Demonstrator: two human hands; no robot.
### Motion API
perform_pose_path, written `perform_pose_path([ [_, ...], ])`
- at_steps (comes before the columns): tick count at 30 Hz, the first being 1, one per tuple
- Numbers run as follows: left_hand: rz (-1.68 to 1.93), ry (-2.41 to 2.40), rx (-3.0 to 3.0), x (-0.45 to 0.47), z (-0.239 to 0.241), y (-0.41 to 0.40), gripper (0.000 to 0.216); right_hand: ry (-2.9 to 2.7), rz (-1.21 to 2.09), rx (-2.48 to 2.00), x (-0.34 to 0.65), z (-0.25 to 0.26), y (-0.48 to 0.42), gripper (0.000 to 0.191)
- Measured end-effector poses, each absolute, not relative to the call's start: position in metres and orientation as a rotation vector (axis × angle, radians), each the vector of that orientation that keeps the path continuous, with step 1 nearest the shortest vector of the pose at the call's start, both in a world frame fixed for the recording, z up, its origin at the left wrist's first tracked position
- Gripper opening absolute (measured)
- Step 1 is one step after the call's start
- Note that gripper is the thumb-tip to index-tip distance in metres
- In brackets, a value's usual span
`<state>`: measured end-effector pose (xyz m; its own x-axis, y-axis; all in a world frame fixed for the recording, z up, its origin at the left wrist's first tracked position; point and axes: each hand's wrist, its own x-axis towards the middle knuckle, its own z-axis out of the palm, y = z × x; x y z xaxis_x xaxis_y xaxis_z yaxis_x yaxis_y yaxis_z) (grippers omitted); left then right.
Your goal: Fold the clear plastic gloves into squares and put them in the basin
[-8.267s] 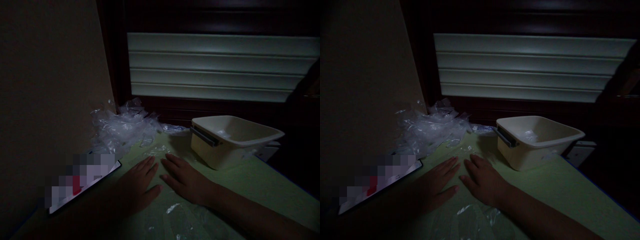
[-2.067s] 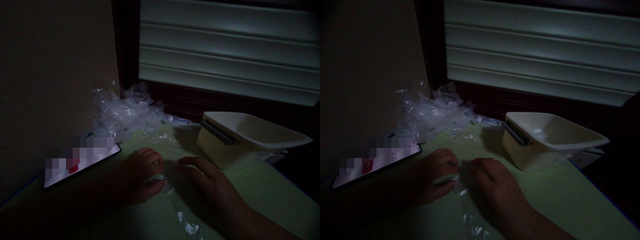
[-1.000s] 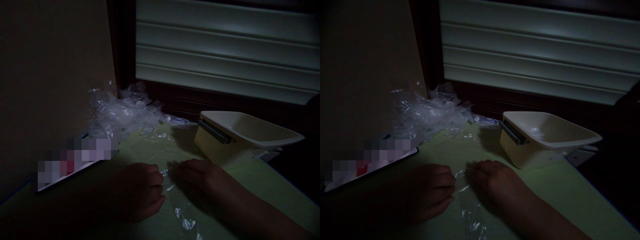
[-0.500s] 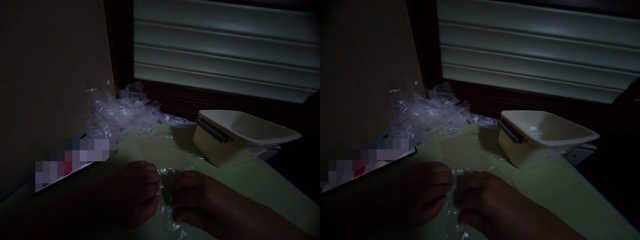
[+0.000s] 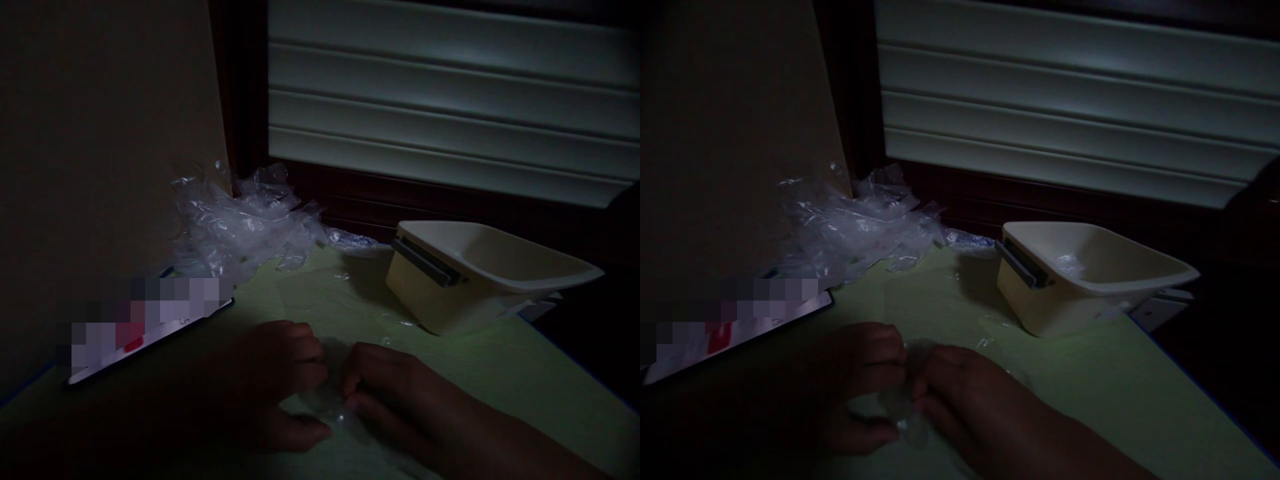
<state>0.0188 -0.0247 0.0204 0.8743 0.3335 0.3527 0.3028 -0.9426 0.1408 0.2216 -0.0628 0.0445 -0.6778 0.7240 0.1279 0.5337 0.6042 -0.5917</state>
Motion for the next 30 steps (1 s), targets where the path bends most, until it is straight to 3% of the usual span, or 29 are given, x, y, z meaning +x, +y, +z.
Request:
perform_pose_path([
  [5,0.496,0.505,3.090,0.022,0.017,-0.020,0.011,-2.441,0.726,-1.027,0.222,0.044,-0.063,0.015],
  [11,0.581,0.547,2.962,0.023,0.011,-0.018,0.014,-2.497,0.601,-1.078,0.226,0.034,-0.060,0.035],
  [19,0.692,0.632,2.767,0.023,0.008,-0.020,0.007,-2.408,0.738,-1.127,0.220,0.028,-0.059,0.027],
  [30,0.829,0.838,2.608,0.024,0.000,-0.018,0.014,-2.070,0.769,-1.213,0.220,0.005,-0.052,0.050],
])
